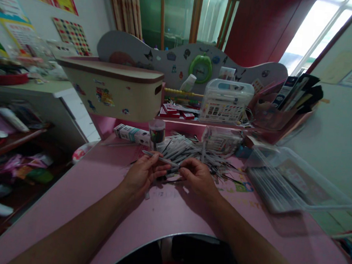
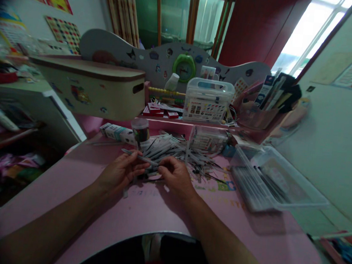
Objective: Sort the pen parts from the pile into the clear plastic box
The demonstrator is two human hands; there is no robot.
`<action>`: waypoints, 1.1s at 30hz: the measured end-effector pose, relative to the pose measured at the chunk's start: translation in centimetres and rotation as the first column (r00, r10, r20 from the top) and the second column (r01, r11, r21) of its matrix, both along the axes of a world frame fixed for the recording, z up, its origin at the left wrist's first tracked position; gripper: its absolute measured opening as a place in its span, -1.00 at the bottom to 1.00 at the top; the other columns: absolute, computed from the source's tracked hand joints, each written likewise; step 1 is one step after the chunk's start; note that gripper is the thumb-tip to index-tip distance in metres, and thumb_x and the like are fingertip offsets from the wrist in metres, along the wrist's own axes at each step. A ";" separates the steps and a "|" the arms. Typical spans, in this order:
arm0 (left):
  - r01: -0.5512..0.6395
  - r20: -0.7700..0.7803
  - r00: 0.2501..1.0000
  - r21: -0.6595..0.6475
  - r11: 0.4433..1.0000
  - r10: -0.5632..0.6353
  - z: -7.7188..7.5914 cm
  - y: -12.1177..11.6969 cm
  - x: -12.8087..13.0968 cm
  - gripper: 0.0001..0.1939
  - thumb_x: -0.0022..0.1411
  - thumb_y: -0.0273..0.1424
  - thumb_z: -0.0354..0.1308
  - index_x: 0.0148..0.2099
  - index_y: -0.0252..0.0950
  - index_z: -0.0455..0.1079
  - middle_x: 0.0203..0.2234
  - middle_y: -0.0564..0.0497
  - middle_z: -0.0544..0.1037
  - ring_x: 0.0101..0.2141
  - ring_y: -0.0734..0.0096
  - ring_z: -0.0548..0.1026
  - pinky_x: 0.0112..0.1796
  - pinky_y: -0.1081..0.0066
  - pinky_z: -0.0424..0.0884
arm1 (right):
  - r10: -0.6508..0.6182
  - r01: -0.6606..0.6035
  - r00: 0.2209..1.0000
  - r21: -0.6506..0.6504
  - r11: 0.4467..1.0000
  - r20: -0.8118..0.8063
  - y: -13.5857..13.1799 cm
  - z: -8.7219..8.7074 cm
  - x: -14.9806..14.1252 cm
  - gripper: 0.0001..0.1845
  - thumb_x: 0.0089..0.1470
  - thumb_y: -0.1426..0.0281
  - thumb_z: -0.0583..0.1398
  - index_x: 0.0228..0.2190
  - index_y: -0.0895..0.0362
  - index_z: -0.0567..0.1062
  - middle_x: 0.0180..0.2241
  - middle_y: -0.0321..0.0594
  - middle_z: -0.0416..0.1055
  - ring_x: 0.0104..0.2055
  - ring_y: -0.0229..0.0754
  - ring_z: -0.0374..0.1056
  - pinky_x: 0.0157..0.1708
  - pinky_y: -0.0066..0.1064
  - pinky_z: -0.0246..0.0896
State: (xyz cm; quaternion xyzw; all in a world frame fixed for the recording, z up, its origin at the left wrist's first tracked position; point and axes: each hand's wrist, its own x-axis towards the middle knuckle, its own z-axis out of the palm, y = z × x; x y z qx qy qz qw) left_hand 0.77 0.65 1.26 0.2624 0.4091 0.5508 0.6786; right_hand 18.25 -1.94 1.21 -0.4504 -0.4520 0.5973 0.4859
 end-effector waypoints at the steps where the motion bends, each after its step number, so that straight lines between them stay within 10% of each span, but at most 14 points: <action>1: 0.006 0.001 1.000 -0.003 1.000 -0.006 0.0 0.0 0.0 -0.98 0.35 -0.52 0.12 -0.20 -0.34 0.35 -0.44 -0.07 0.64 -0.46 0.36 0.66 -0.51 0.56 0.56 | -0.009 0.009 1.000 0.014 1.000 0.009 0.1 -0.2 0.0 -0.90 -0.07 0.41 0.24 -0.41 0.09 0.42 -0.49 -0.38 0.27 -0.48 -0.30 0.23 -0.58 -0.54 0.13; 33: 0.061 0.028 0.998 0.042 0.997 -0.062 0.4 -0.2 0.1 -0.91 0.38 -0.58 0.05 -0.18 -0.35 0.35 -0.34 -0.17 0.68 -0.36 0.33 0.69 -0.41 0.53 0.60 | -0.032 -0.011 0.979 0.205 0.979 0.203 0.4 -0.4 1.0 -0.84 0.11 0.34 0.17 -0.50 0.10 0.42 -0.57 -0.34 0.29 -0.52 -0.29 0.18 -0.52 -0.45 0.07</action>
